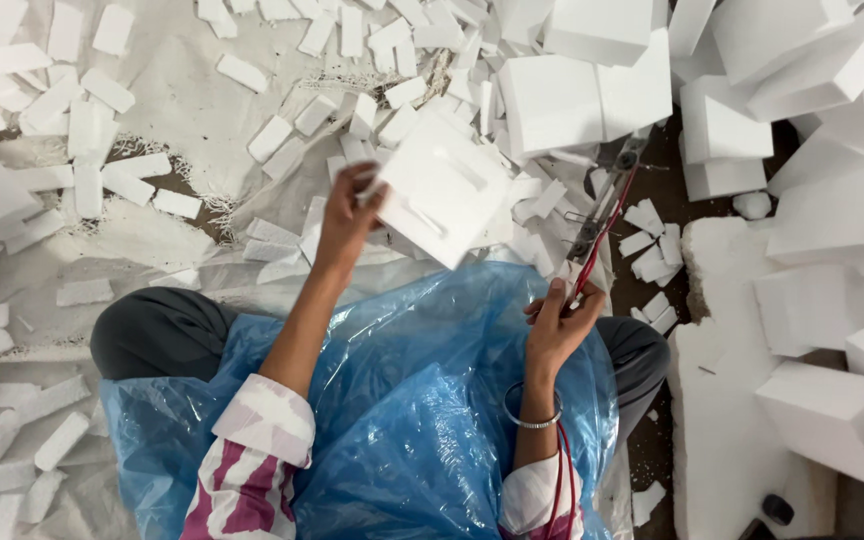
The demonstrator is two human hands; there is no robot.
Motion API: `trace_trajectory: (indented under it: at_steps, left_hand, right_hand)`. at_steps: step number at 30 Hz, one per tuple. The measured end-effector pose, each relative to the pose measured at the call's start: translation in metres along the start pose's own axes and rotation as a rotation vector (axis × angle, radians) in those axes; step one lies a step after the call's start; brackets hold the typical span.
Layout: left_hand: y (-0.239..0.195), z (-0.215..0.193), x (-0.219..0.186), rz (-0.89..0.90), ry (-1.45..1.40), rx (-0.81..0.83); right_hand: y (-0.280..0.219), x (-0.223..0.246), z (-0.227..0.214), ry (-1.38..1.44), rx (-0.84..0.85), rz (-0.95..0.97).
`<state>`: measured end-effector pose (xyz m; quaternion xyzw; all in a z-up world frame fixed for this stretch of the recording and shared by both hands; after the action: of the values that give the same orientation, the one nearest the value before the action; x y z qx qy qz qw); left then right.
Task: The person uses a hot wire cutter to slice channels and shapes into white foam blocks by hand.
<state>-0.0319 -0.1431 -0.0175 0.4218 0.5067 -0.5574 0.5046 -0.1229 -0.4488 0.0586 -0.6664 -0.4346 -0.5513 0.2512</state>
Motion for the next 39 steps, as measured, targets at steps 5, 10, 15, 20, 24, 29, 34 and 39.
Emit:
trace_trajectory:
  at_steps: [5,10,15,20,24,29,34,39]
  left_hand:
    - [-0.002,-0.007,0.011,-0.208,-0.1,-0.195]
    - [0.004,0.003,0.005,-0.164,-0.08,-0.053]
    - [0.004,0.007,0.005,-0.246,-0.009,-0.047]
    - [0.003,0.021,0.002,-0.054,0.059,-0.116]
    - [0.005,0.023,-0.009,0.003,0.114,-0.194]
    - [-0.004,0.012,0.002,-0.184,0.041,-0.159]
    - [-0.009,0.009,0.0,-0.167,0.09,-0.066]
    - [-0.004,0.013,-0.012,-0.107,0.096,-0.055]
  right_hand:
    - [0.002,-0.01,-0.005,0.089,-0.068,0.046]
    - [-0.001,-0.009,-0.001,0.091,-0.032,0.031]
    - [-0.003,-0.006,0.004,0.051,0.002,0.021]
    - [-0.006,-0.005,0.007,0.056,0.03,0.021]
    - [-0.007,0.003,0.009,0.03,0.023,0.01]
    - [-0.011,0.027,0.007,0.079,0.121,-0.048]
    - [-0.01,0.049,0.008,-0.033,0.253,-0.006]
    - [-0.016,0.062,0.016,-0.202,0.312,-0.01]
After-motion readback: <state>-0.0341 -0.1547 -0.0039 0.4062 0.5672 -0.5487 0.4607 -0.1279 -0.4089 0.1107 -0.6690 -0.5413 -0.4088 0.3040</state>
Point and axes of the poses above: each hand's wrist, its own y-axis towards the middle knuckle, its own z-axis out of the palm, x = y × z, the point moved 6 cm from there along y, towards the middle knuckle, and after that the axes turned 1 degree about y, right-handed, at the moved point
